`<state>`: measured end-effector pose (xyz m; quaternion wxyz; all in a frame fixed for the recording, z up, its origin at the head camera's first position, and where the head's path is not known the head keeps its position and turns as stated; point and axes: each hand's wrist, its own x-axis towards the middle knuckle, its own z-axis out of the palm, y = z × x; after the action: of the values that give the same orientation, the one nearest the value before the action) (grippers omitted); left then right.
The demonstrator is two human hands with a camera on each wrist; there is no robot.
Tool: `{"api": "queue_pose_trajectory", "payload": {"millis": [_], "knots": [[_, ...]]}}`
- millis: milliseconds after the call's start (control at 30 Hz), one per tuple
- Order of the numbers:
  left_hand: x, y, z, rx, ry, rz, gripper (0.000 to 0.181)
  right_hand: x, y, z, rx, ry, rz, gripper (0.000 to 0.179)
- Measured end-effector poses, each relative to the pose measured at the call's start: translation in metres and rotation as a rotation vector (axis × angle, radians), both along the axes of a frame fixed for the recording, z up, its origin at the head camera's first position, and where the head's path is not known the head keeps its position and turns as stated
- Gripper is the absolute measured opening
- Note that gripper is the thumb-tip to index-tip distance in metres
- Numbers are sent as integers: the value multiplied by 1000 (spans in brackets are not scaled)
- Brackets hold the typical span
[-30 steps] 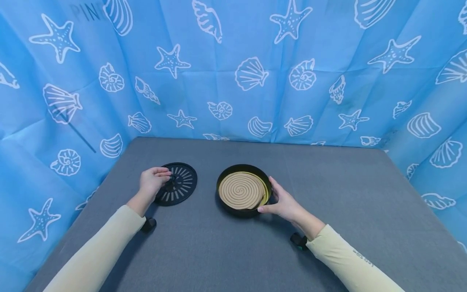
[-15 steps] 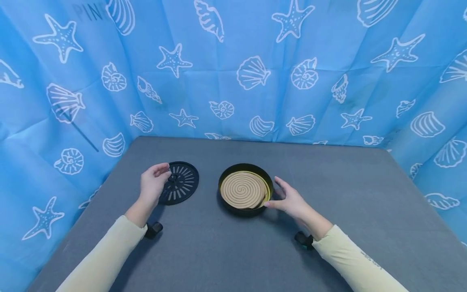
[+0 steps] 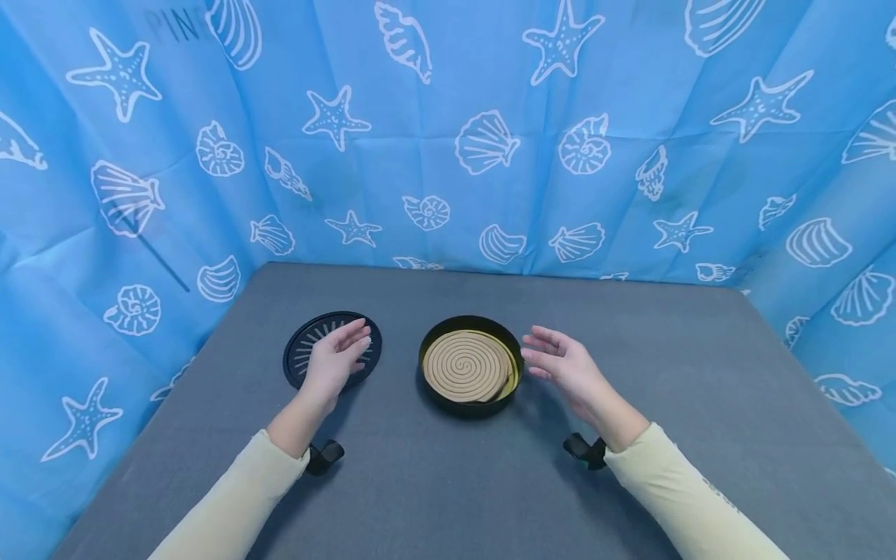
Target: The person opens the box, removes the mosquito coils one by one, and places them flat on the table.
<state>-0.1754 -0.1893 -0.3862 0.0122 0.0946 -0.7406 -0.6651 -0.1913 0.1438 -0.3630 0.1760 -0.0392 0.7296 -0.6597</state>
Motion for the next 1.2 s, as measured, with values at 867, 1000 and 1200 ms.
{"api": "queue_pose_trajectory", "payload": {"millis": [867,1000,1200], "knots": [[-20,63,-19,195,-201,-85,44,-25,-10,0,-190,-181,180,52],[-20,67,-21,218,-236,-59,43,-27,-10,-1,-172,-189,196,51],[-18,70,-25,259,-239,-51,44,-27,-9,0,-152,-196,226,52]]}}
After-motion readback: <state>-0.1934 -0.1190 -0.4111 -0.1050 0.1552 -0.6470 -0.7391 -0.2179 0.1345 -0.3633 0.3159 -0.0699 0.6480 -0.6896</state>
